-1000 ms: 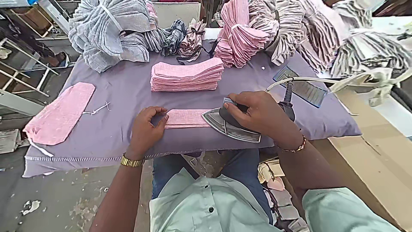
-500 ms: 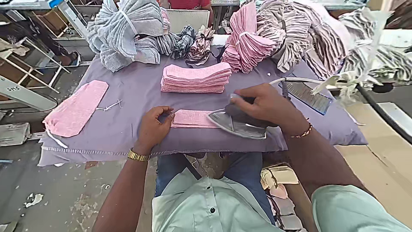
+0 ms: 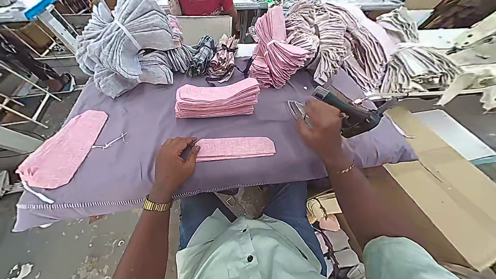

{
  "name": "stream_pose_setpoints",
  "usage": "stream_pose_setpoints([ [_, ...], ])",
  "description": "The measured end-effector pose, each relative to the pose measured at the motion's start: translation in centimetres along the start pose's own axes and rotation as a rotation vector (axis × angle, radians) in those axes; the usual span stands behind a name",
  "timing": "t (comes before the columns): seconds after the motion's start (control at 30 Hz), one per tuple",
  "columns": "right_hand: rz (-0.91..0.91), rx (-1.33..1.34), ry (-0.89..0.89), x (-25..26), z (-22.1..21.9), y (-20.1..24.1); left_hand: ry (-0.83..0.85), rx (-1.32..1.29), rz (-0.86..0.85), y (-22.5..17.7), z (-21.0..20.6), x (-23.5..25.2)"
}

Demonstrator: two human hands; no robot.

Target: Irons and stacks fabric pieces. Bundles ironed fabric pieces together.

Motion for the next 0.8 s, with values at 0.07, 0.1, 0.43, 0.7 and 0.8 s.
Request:
stream_pose_setpoints([
  [0.07,0.122,0.223,0.081,-3.3,-2.1,4.6,-0.008,0.027,0.015,-0.6,-0.2,0.3],
  [0.1,0.161,0.264,0.135,-4.8,-3.3,6.6,-0.016,0.041,0.019,-1.3,-0.4,0.5],
  [0.43,0.001,0.436,0.059,-2.5,-6.2,5.8,0.266,-0.030,-0.278,-11.8,-7.6,6.2],
  [0.7,0.123,0.398,0.083,-3.5,-7.1,6.3,0.231,-0.007,-0.263,-10.4,-6.2,5.6],
  [0.8,0.154,0.370,0.112,-3.6,-7.2,6.3,0.331,0.129,-0.204,-8.4,-4.5,5.5],
])
Point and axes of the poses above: each hand's wrist, its own x-axis towards the middle knuckle, its own z-axis out of the back of the hand, y = z × x, the point moved 3 cm from there along x, towards the middle knuckle, and after that the axes turned 8 degrees about x, right-handed, at the moved point
